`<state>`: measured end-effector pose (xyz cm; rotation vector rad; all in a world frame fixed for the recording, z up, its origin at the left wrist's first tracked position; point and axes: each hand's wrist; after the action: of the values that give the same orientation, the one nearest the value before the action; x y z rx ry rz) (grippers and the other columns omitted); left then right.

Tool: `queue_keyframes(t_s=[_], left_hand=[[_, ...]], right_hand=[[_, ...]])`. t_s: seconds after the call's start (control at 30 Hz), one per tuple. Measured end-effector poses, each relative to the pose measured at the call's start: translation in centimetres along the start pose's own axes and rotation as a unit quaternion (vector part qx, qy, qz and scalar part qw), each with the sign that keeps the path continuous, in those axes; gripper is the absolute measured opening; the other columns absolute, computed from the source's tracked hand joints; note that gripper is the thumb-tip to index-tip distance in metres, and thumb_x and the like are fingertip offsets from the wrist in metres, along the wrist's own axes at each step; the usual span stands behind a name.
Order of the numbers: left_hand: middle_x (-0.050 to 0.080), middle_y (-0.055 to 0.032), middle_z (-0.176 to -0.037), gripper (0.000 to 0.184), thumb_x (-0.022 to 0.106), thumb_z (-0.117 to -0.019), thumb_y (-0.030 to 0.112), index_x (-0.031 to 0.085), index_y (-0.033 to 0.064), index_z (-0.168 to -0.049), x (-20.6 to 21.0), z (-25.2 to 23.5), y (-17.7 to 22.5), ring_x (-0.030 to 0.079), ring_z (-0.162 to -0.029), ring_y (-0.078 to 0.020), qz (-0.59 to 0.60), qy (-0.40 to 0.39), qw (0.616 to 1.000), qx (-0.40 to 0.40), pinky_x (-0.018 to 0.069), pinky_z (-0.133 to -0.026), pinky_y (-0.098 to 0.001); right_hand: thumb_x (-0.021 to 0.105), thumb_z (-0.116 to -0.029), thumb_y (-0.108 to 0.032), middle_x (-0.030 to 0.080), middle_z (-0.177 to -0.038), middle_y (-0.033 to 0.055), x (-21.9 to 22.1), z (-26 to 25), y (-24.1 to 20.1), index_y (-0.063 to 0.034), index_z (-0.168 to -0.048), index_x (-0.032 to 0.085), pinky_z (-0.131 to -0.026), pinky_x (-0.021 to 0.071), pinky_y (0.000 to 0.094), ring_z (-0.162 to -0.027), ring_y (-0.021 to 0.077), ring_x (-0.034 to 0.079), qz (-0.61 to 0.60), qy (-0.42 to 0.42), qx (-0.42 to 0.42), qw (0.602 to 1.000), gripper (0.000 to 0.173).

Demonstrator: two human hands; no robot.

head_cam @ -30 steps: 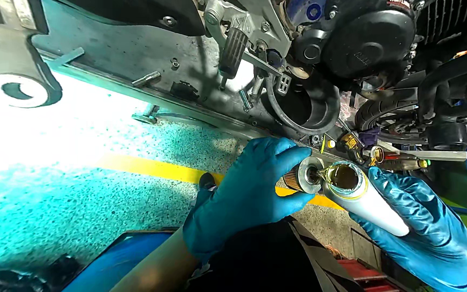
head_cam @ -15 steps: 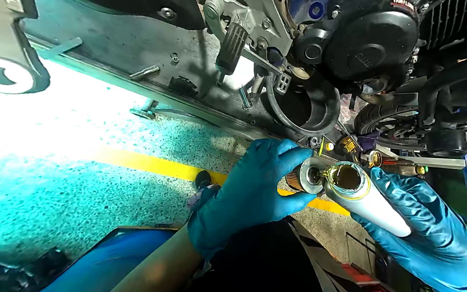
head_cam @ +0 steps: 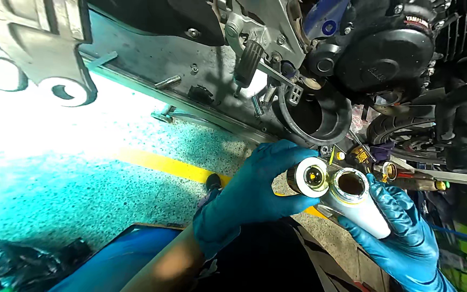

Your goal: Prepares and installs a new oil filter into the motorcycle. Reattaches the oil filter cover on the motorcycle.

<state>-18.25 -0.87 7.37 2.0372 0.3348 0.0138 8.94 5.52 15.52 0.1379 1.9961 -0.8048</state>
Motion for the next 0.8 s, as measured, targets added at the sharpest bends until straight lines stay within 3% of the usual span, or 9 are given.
queue_keyframes(t_s=[0.2, 0.33, 0.5, 0.57, 0.7, 0.8], left_hand=[[0.068, 0.0042, -0.122, 0.056, 0.086, -0.0774, 0.033, 0.069, 0.0143, -0.127, -3.1, 1.1, 0.4, 0.061, -0.117, -0.0088, -0.012, 0.041, 0.999, -0.026, 0.0512, -0.103, -0.0334], [0.068, 0.0031, -0.126, 0.057, 0.086, -0.0770, 0.035, 0.069, 0.0177, -0.128, -6.0, 3.3, 0.1, 0.061, -0.120, -0.0110, -0.048, 0.100, 0.992, -0.057, 0.0528, -0.103, -0.0329], [0.066, 0.0085, -0.128, 0.059, 0.086, -0.0761, 0.035, 0.067, 0.0251, -0.131, -9.7, 6.6, 0.8, 0.061, -0.120, -0.0096, -0.141, 0.164, 0.966, -0.143, 0.0549, -0.102, -0.0307], [0.066, 0.0085, -0.129, 0.056, 0.085, -0.0786, 0.036, 0.066, 0.0254, -0.131, -10.8, 7.9, 0.9, 0.060, -0.122, -0.0100, -0.164, 0.180, 0.958, -0.148, 0.0528, -0.104, -0.0305], [0.068, 0.0083, -0.126, 0.056, 0.086, -0.0770, 0.036, 0.069, 0.0256, -0.129, -11.7, 9.7, 1.2, 0.061, -0.119, -0.0100, -0.177, 0.213, 0.945, -0.173, 0.0527, -0.102, -0.0304], [0.068, 0.0062, -0.126, 0.055, 0.086, -0.0770, 0.035, 0.069, 0.0237, -0.128, -11.6, 9.9, 1.2, 0.062, -0.119, -0.0109, -0.178, 0.225, 0.943, -0.166, 0.0535, -0.102, -0.0318]], right_hand=[[0.085, -0.0827, -0.034, 0.064, -0.136, 0.0019, 6.5, -0.3, 2.5, -0.0334, -0.146, 0.056, -0.104, 0.0531, 0.0342, -0.123, 0.0144, 0.061, -0.056, -0.010, 0.035, 0.998, 0.070], [0.082, -0.0839, -0.039, 0.064, -0.138, 0.0103, 14.2, -2.2, 4.7, -0.0199, -0.150, 0.053, -0.104, 0.0526, 0.0393, -0.123, 0.0175, 0.062, -0.105, -0.021, 0.087, 0.990, 0.075], [0.078, -0.0828, -0.018, 0.052, -0.151, 0.0149, 22.5, -9.0, 7.1, -0.0111, -0.157, 0.040, -0.110, 0.0453, 0.0532, -0.135, 0.0297, 0.053, -0.166, -0.068, 0.133, 0.975, 0.084], [0.077, -0.0859, -0.011, 0.047, -0.154, 0.0162, 24.7, -11.8, 7.8, -0.0128, -0.159, 0.037, -0.111, 0.0432, 0.0570, -0.138, 0.0349, 0.049, -0.151, -0.065, 0.126, 0.978, 0.083], [0.074, -0.0890, -0.011, 0.045, -0.154, 0.0208, 28.4, -15.9, 10.1, -0.0070, -0.156, 0.040, -0.116, 0.0390, 0.0499, -0.140, 0.0337, 0.046, -0.180, -0.019, 0.119, 0.976, 0.075], [0.077, -0.0865, -0.011, 0.051, -0.145, 0.0250, 30.3, -18.6, 12.0, 0.0035, -0.143, 0.049, -0.115, 0.0417, 0.0447, -0.136, 0.0309, 0.050, -0.211, -0.003, 0.147, 0.966, 0.065]])
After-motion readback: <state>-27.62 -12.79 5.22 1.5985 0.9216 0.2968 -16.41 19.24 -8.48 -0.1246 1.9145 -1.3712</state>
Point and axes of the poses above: each hand's wrist, its own z-axis away from the middle knuckle, its own x-axis out of the palm, y = z × x
